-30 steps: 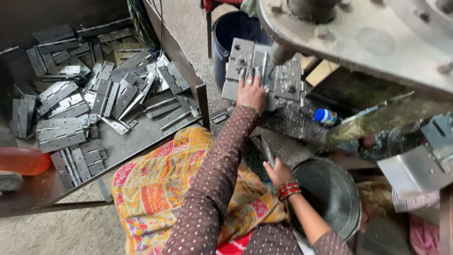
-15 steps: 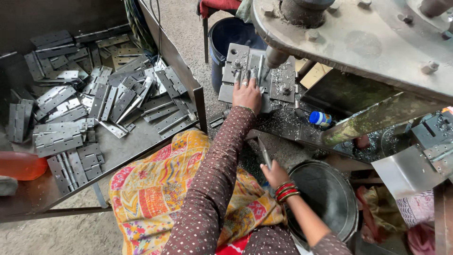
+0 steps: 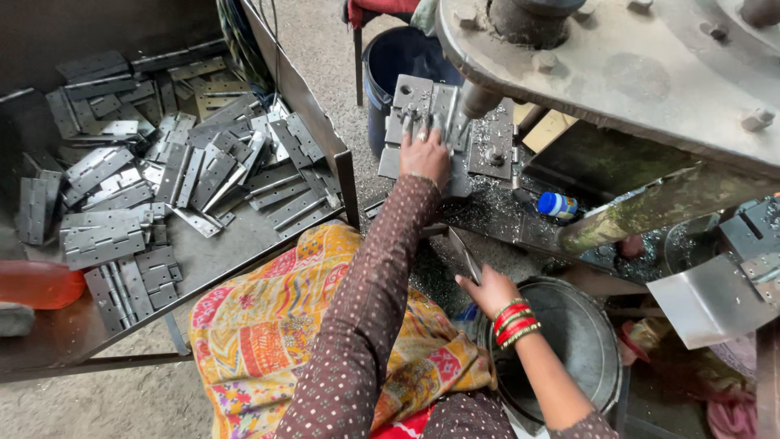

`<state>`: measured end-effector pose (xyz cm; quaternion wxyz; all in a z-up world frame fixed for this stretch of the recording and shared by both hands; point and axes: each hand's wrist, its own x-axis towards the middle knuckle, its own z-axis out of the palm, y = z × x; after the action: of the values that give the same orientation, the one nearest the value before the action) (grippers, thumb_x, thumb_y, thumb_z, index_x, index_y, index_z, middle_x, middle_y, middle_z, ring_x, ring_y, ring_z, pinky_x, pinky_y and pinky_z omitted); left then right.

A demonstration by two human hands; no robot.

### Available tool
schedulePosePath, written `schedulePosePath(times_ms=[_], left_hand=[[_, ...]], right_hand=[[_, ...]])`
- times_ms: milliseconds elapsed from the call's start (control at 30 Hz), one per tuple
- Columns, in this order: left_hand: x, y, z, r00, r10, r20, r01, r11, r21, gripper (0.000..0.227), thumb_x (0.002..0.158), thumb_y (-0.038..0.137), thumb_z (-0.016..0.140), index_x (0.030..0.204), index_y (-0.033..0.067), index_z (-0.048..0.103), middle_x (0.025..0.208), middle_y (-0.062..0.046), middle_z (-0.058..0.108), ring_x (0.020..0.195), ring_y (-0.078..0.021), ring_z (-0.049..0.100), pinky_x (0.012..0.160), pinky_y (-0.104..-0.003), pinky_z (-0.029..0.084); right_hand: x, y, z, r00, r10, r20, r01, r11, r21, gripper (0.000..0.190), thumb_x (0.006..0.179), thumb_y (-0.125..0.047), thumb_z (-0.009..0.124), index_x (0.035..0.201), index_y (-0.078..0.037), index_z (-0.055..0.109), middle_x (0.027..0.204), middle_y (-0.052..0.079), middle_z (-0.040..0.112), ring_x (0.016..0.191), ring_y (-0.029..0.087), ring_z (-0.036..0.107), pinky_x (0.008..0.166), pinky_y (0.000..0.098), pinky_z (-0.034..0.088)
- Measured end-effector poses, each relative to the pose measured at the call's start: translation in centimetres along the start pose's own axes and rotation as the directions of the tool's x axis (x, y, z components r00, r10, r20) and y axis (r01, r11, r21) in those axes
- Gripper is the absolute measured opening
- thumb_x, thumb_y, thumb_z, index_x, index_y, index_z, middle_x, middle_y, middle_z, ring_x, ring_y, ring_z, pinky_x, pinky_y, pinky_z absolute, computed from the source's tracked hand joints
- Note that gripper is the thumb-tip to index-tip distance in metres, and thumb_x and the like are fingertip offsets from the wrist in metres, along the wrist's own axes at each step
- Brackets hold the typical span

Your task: The person sits on the floor and repeatedly picks up metal hinge pieces from a bin, places them into a punching machine, and operates the lever to punch holes. The person handles each piece one at a time and returns the finished pieces to the bin.

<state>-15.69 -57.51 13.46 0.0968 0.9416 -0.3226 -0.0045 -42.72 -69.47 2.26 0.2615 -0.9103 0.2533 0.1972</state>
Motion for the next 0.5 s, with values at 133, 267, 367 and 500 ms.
schedulePosePath(times_ms=[133, 267, 367, 500], left_hand=[[2.1, 0.0, 0.1, 0.995, -0.009, -0.1, 0.009, 1.0, 0.004, 0.023, 0.096, 0.016, 0.057, 0.109, 0.0082, 0.075, 0.142, -0.011, 0.056, 0.135, -0.0283, 0.05, 0.117, -0.058, 0.029], [3.0, -0.5, 0.3, 1.0, 0.005, -0.031, -0.004, 0.999, 0.048, 0.022, 0.096, 0.018, 0.059, 0.105, 0.0082, 0.076, 0.144, -0.01, 0.055, 0.134, -0.0267, 0.051, 0.118, -0.057, 0.027], [1.5, 0.0, 1.2, 0.999, -0.017, 0.045, 0.019, 0.999, -0.037, 0.022, 0.102, 0.017, 0.058, 0.11, 0.0094, 0.077, 0.151, -0.009, 0.056, 0.125, -0.0223, 0.062, 0.125, -0.053, 0.031], [2.6, -0.1, 0.0, 0.997, 0.018, -0.073, -0.015, 0.999, 0.029, 0.021, 0.094, 0.019, 0.059, 0.103, 0.0107, 0.076, 0.143, -0.01, 0.054, 0.131, -0.0282, 0.053, 0.116, -0.058, 0.026]], right_hand=[[-0.5, -1.0, 0.7, 1.0, -0.003, -0.014, 0.004, 1.0, 0.016, 0.053, 0.091, -0.056, 0.062, 0.091, -0.003, 0.061, 0.068, 0.015, 0.069, 0.06, 0.031, 0.07, 0.058, 0.0451, 0.057], [0.5, -0.7, 4.8, 0.968, -0.027, -0.249, 0.069, 0.984, 0.162, 0.044, 0.086, -0.05, 0.066, 0.092, -0.006, 0.067, 0.077, 0.021, 0.07, 0.076, 0.044, 0.068, 0.069, 0.0523, 0.053], [-0.8, 0.6, 7.5, 0.961, -0.004, -0.278, 0.034, 0.994, 0.106, 0.047, 0.088, -0.05, 0.067, 0.094, -0.004, 0.064, 0.082, 0.022, 0.071, 0.081, 0.045, 0.069, 0.07, 0.0516, 0.054], [0.3, 0.2, 4.4, 0.981, -0.018, -0.192, 0.033, 0.996, 0.077, 0.05, 0.088, -0.052, 0.066, 0.095, -0.003, 0.064, 0.082, 0.022, 0.07, 0.078, 0.043, 0.069, 0.069, 0.0512, 0.054]])
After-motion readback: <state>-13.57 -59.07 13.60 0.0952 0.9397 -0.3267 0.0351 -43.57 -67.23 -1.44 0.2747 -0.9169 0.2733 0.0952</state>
